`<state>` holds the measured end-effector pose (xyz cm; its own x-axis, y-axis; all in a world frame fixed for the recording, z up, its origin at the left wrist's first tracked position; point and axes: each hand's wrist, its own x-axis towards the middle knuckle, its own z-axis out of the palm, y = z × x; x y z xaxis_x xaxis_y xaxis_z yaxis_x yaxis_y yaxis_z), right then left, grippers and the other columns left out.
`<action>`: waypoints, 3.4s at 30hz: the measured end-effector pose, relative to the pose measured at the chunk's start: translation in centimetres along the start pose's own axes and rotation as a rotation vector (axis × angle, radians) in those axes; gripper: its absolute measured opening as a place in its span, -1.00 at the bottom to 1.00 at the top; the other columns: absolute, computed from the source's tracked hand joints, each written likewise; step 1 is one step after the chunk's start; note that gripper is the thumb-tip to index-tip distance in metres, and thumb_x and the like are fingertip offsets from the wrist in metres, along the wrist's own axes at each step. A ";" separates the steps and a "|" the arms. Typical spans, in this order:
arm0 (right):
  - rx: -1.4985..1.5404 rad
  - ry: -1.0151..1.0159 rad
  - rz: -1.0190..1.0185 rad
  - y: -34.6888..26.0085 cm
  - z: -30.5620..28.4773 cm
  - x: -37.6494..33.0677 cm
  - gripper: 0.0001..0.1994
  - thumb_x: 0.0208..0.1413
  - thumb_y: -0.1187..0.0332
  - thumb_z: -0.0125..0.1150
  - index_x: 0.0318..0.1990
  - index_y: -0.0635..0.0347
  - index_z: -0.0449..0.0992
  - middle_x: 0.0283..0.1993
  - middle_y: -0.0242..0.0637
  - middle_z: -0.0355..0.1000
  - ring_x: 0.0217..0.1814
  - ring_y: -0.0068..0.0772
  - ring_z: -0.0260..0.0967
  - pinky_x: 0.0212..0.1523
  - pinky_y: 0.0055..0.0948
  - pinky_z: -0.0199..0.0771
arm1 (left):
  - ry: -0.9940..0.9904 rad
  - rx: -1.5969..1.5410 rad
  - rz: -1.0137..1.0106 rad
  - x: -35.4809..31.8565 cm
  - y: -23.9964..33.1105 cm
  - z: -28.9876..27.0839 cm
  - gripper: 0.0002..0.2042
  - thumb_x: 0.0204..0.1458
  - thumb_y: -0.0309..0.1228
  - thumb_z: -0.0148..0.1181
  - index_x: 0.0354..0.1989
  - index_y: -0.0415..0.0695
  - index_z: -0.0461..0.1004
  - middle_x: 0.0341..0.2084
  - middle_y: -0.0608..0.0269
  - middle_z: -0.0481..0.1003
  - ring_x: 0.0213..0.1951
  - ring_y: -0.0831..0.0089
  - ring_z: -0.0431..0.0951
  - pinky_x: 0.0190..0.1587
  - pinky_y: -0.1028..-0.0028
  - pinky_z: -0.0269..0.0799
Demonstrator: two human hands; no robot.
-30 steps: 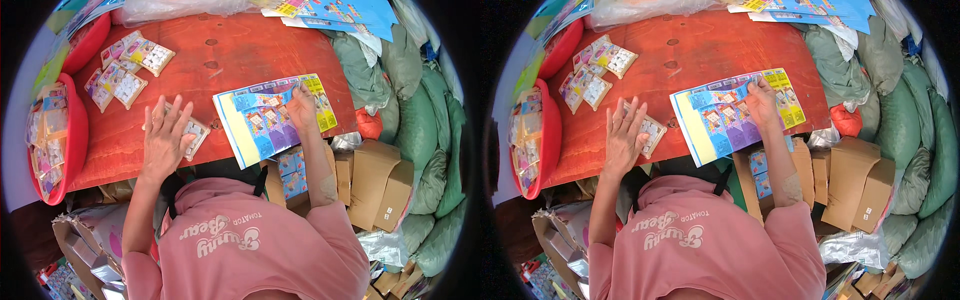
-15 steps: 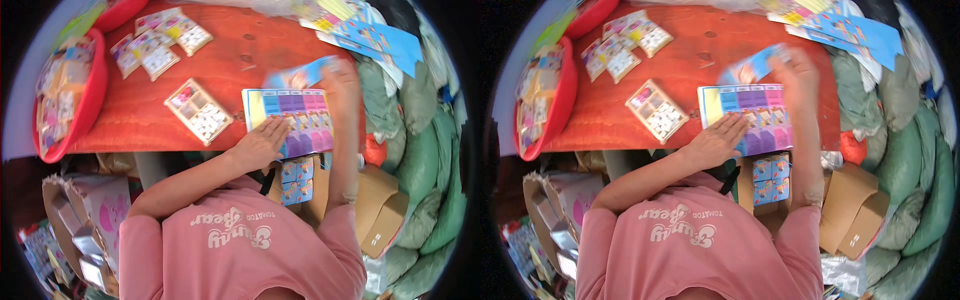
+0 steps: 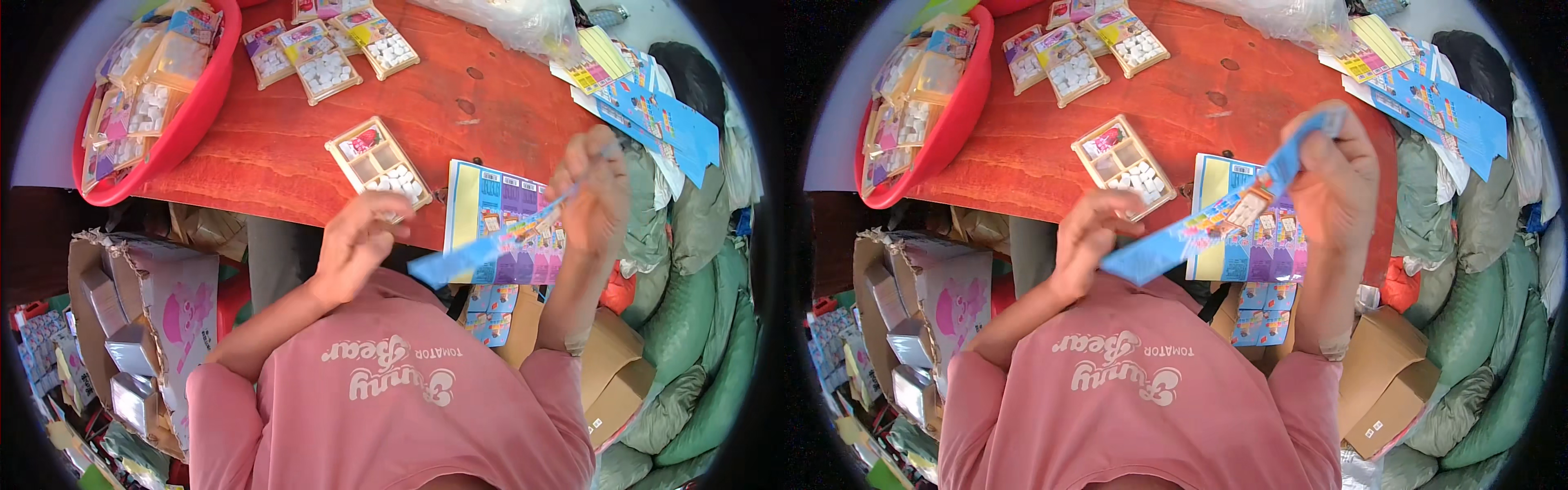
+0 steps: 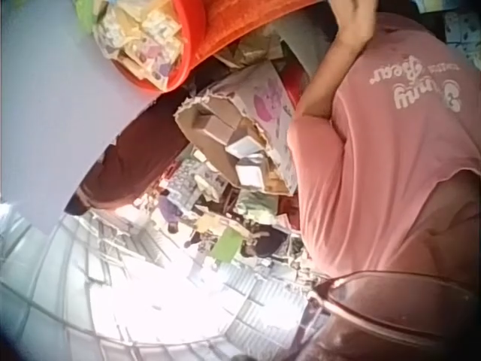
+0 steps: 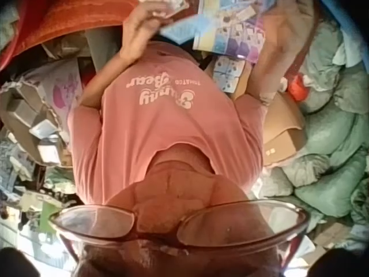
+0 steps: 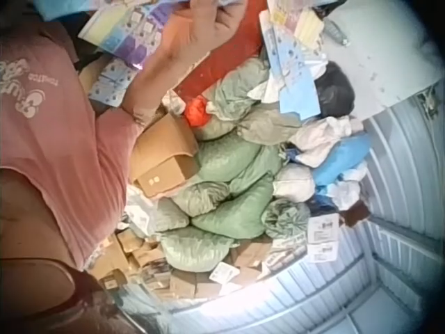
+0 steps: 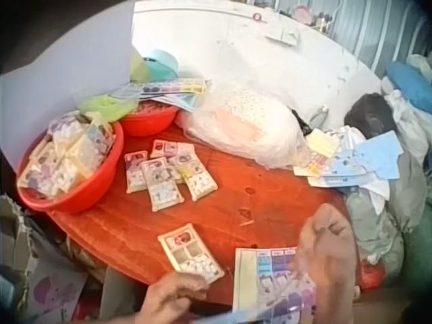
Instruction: The recorder is bundling small packets of toy items together using paper labels and then placing the finished bundles into a cardboard box.
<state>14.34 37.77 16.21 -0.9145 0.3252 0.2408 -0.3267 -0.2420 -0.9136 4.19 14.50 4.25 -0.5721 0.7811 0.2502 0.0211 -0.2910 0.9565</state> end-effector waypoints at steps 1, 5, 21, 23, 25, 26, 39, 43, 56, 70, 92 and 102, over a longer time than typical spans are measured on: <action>0.034 0.070 0.039 0.8 0.3 0.2 -0.85 0.10 0.45 0.10 -0.19 0.26 0.33 -0.32 -0.28 0.34 -0.42 -0.47 0.37 -0.33 -0.41 0.50 | 0.136 -0.214 -0.095 0.2 0.7 0.4 -0.33 -0.01 0.16 0.00 0.04 -0.23 0.27 -0.01 0.05 0.35 0.03 0.26 0.36 0.03 0.25 0.33; 0.001 0.315 0.147 4.2 1.8 1.3 -0.90 0.13 0.47 0.04 -0.21 0.25 0.35 -0.30 -0.23 0.43 -0.36 -0.42 0.46 -0.34 -0.38 0.55 | 0.070 -0.403 -0.223 -0.2 2.4 -0.3 0.06 -0.34 0.53 -0.23 0.15 -0.23 0.11 -0.02 0.06 0.32 -0.05 0.28 0.41 -0.03 0.27 0.38; -0.342 0.387 0.311 13.4 1.3 3.1 -0.66 -0.11 0.53 0.32 -0.18 0.34 0.33 -0.33 -0.23 0.47 -0.33 -0.52 0.46 -0.27 -0.51 0.53 | 0.493 0.017 -0.398 1.8 0.4 -4.5 -0.72 -0.02 -0.55 0.20 -0.11 -0.30 0.36 -0.53 0.26 0.46 -0.50 0.58 0.53 -0.47 0.61 0.53; -0.406 0.382 0.312 13.9 1.1 3.1 -0.67 -0.12 0.54 0.32 -0.19 0.35 0.33 -0.33 -0.22 0.48 -0.33 -0.53 0.45 -0.28 -0.53 0.52 | 0.494 0.083 -0.417 2.0 0.2 -4.5 -0.72 -0.03 -0.56 0.19 -0.12 -0.30 0.36 -0.56 0.26 0.46 -0.52 0.59 0.52 -0.48 0.61 0.52; -0.470 0.376 0.312 14.4 1.0 3.2 -0.67 -0.13 0.55 0.32 -0.20 0.36 0.34 -0.33 -0.21 0.48 -0.33 -0.53 0.45 -0.28 -0.56 0.50 | 0.494 0.149 -0.434 2.2 0.1 -4.5 -0.72 -0.03 -0.56 0.19 -0.13 -0.29 0.35 -0.58 0.25 0.46 -0.54 0.59 0.52 -0.50 0.62 0.51; -0.569 0.371 0.307 14.6 1.1 3.2 -0.68 -0.13 0.56 0.32 -0.21 0.37 0.34 -0.33 -0.21 0.48 -0.34 -0.54 0.45 -0.29 -0.58 0.49 | 0.475 0.222 -0.435 2.3 0.1 -4.5 -0.75 -0.04 -0.56 0.19 -0.17 -0.29 0.34 -0.60 0.25 0.46 -0.56 0.59 0.52 -0.52 0.61 0.50; -1.056 0.052 0.220 16.8 8.6 1.8 -0.68 -0.22 0.43 0.34 -0.30 0.29 0.35 -0.46 -0.14 0.49 -0.42 -0.34 0.50 -0.38 -0.42 0.47 | 0.609 0.463 -0.587 -5.3 2.4 -6.9 -0.86 -0.03 -0.54 0.17 -0.36 -0.26 0.33 -0.65 0.24 0.44 -0.64 0.60 0.49 -0.61 0.61 0.43; -1.070 -0.037 0.139 18.5 11.3 1.4 -0.68 -0.20 0.44 0.33 -0.30 0.27 0.32 -0.47 -0.13 0.47 -0.43 -0.28 0.49 -0.40 -0.37 0.47 | 0.771 0.200 -0.548 -9.1 0.9 -8.4 -0.86 0.01 -0.52 0.16 -0.30 -0.27 0.37 -0.52 0.26 0.47 -0.50 0.59 0.51 -0.50 0.60 0.47; -0.992 -0.035 0.170 18.6 11.8 1.3 -0.70 -0.15 0.43 0.33 -0.31 0.30 0.32 -0.43 -0.19 0.46 -0.44 -0.41 0.49 -0.44 -0.44 0.48 | 0.816 -0.233 -0.556 -8.0 0.7 -6.6 -0.77 0.07 -0.39 0.14 -0.22 -0.30 0.36 -0.30 0.15 0.49 -0.25 0.46 0.53 -0.20 0.42 0.53; 0.232 -0.032 0.895 15.7 10.8 2.8 -0.81 0.10 0.30 0.15 -0.24 0.23 0.41 -0.29 -0.31 0.45 -0.37 -0.49 0.50 -0.53 -0.63 0.51 | 0.695 -0.749 -0.203 -8.5 -0.3 -7.5 -0.80 0.04 -0.41 0.15 -0.21 -0.21 0.34 -0.23 0.16 0.49 -0.15 0.41 0.52 0.00 0.37 0.44; -0.134 -0.274 0.666 16.5 16.9 1.3 -0.79 0.03 0.31 0.24 -0.44 0.29 0.46 -0.59 -0.38 0.39 -0.63 -0.66 0.31 -0.62 -0.65 0.20 | 0.807 -1.186 -0.451 -9.3 -0.2 -6.3 -0.64 0.09 -0.04 0.02 -0.17 -0.09 0.39 -0.44 0.25 0.49 -0.48 0.48 0.56 -0.52 0.55 0.55; -0.225 -0.185 0.578 16.7 17.3 1.2 -0.79 -0.01 0.36 0.27 -0.48 0.35 0.43 -0.51 -0.32 0.40 -0.58 -0.60 0.35 -0.53 -0.60 0.31 | 0.747 -0.839 -0.427 -7.4 -0.5 -6.3 -0.71 0.14 -0.16 0.00 -0.12 -0.09 0.31 -0.45 0.34 0.41 -0.50 0.58 0.48 -0.49 0.61 0.50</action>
<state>3.61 18.34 6.87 -0.9606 0.0317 -0.2763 0.2703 -0.1268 -0.9544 3.24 5.40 1.00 -0.7426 0.4694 -0.4776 -0.6678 -0.5722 0.4760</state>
